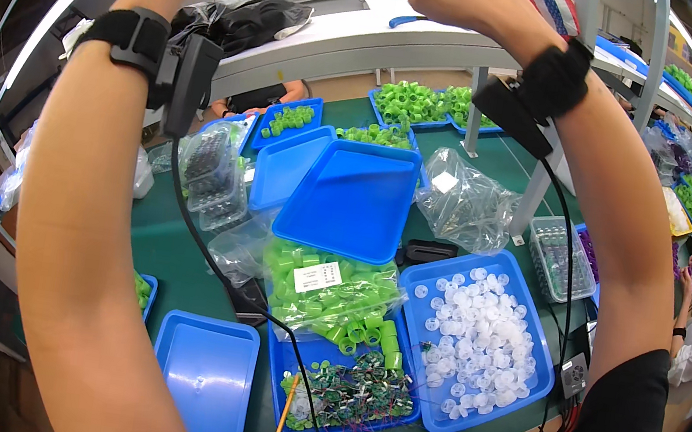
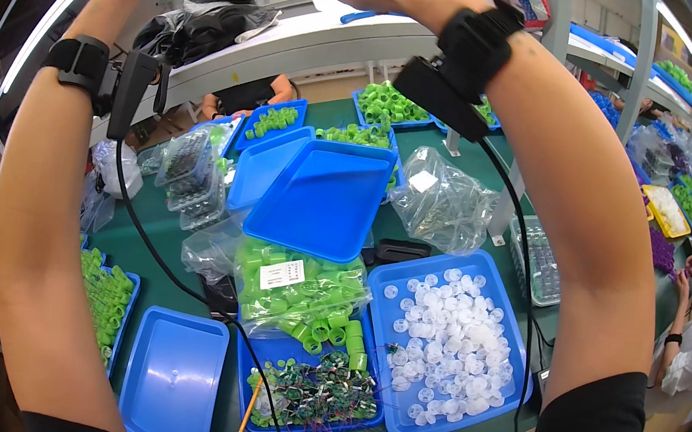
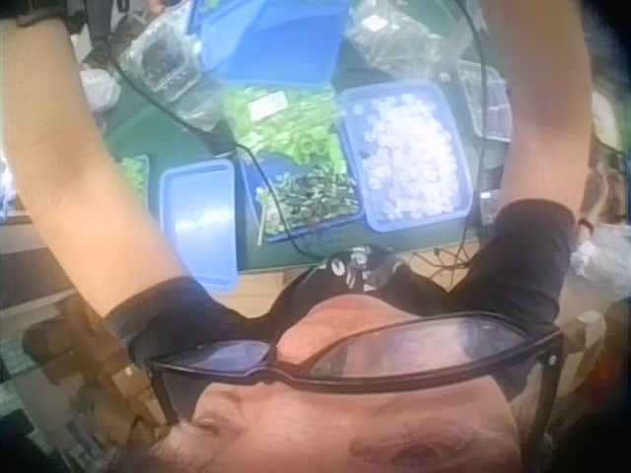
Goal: The recorder is assembling small electronic components by inserting colorful plastic caps over internal circuitry and wires.
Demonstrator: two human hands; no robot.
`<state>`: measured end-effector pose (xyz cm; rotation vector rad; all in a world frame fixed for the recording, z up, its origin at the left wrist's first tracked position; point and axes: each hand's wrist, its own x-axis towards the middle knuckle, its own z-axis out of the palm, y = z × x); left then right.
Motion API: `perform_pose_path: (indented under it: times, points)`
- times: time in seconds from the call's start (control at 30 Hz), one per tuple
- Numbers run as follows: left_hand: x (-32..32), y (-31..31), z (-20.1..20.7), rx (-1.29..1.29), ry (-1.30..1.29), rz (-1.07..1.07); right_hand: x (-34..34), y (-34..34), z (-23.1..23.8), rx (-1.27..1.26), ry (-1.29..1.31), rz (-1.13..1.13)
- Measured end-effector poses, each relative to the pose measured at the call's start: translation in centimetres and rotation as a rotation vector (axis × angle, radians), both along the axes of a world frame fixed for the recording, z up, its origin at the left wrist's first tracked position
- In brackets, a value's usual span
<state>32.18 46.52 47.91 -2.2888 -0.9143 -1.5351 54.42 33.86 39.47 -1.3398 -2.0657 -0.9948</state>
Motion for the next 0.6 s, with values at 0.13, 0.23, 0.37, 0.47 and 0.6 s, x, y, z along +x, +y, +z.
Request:
perform_pose_path:
  times: [0.13, 0.23, 0.37, 0.47, 0.6]
  points:
    - [0.1, -3.8, 2.0, 0.105, 0.195, 0.102, 0.1, 4.9, 0.9, -0.114, -0.067, 0.023]
    - [-0.2, -3.5, 4.0, 0.061, 0.182, 0.03, -1.2, 6.9, 0.7, -0.094, -0.083, 0.108]
    - [-0.2, -3.8, 3.4, 0.169, 0.177, 0.031, -3.5, 8.1, -0.6, -0.046, 0.009, 0.062]
    - [2.0, -5.6, 1.5, 0.158, 0.234, 0.164, -3.0, 8.2, -1.9, 0.002, 0.009, 0.013]
    - [3.8, -4.2, -0.1, 0.232, 0.276, 0.172, -2.0, 8.5, -2.9, 0.25, -0.019, 0.208]
